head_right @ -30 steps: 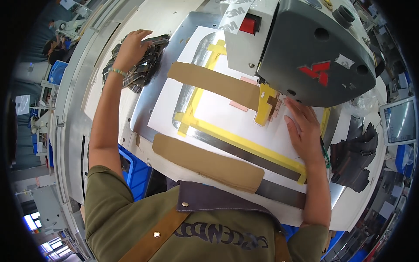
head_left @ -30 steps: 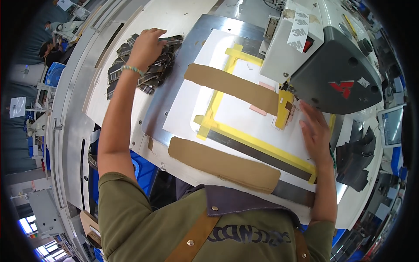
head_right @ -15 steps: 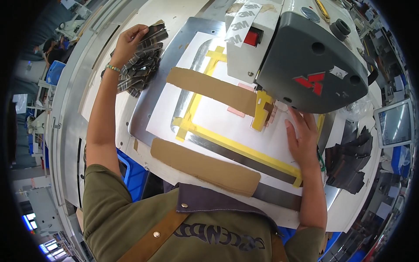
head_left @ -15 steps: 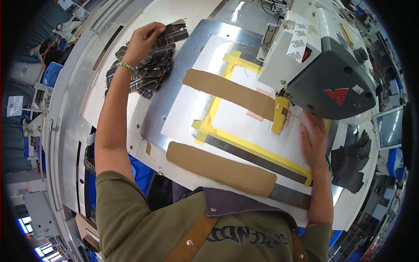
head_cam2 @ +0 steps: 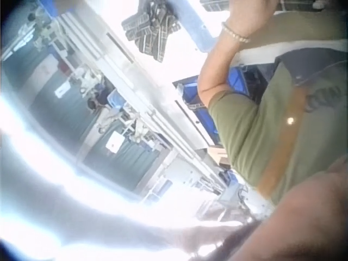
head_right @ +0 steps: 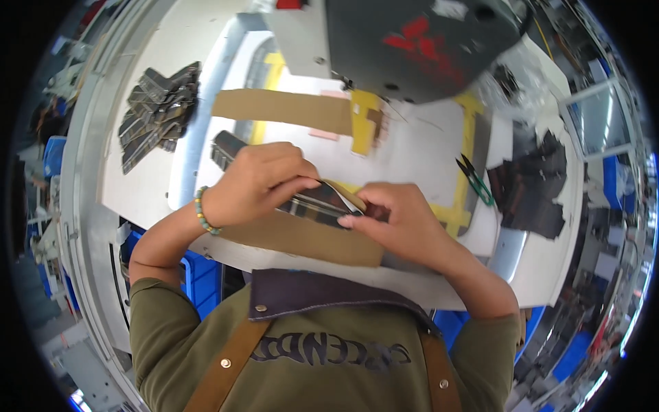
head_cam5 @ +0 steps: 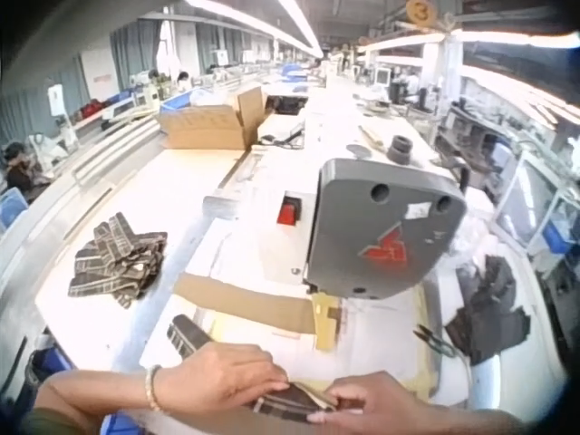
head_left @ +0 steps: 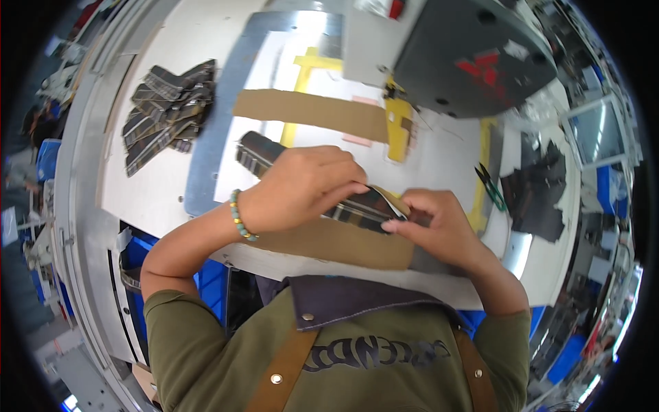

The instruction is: Sewing leather components together using an industrial sewing machine.

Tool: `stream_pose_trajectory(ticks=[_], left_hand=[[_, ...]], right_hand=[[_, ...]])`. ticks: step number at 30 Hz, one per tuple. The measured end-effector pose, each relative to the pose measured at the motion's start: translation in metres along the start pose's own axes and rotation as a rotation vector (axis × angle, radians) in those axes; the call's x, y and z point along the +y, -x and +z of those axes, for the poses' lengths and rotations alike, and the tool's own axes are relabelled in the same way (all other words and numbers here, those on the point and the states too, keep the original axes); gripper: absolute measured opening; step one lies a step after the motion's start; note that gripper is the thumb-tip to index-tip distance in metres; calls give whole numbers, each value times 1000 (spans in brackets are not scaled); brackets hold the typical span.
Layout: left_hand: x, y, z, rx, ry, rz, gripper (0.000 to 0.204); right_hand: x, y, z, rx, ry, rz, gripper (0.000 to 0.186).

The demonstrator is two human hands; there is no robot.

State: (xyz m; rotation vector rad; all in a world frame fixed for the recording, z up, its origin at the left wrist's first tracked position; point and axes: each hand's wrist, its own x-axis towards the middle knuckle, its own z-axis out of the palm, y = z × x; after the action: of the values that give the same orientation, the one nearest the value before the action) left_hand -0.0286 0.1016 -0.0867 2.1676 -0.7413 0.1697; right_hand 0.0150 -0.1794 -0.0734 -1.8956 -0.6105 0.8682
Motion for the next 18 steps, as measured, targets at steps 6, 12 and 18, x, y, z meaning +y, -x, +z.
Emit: stream_pose_trajectory(ticks=[6, 12, 18], left_hand=[[0, 5, 15, -25, 33, -17, 8], [2, 1, 38, 41, 19, -22, 7], [7, 1, 44, 78, -22, -118, 8]], right_hand=[[21, 3, 1, 47, -88, -62, 23], [34, -22, 19, 107, -93, -242, 42], [31, -30, 29, 155, -154, -242, 33]])
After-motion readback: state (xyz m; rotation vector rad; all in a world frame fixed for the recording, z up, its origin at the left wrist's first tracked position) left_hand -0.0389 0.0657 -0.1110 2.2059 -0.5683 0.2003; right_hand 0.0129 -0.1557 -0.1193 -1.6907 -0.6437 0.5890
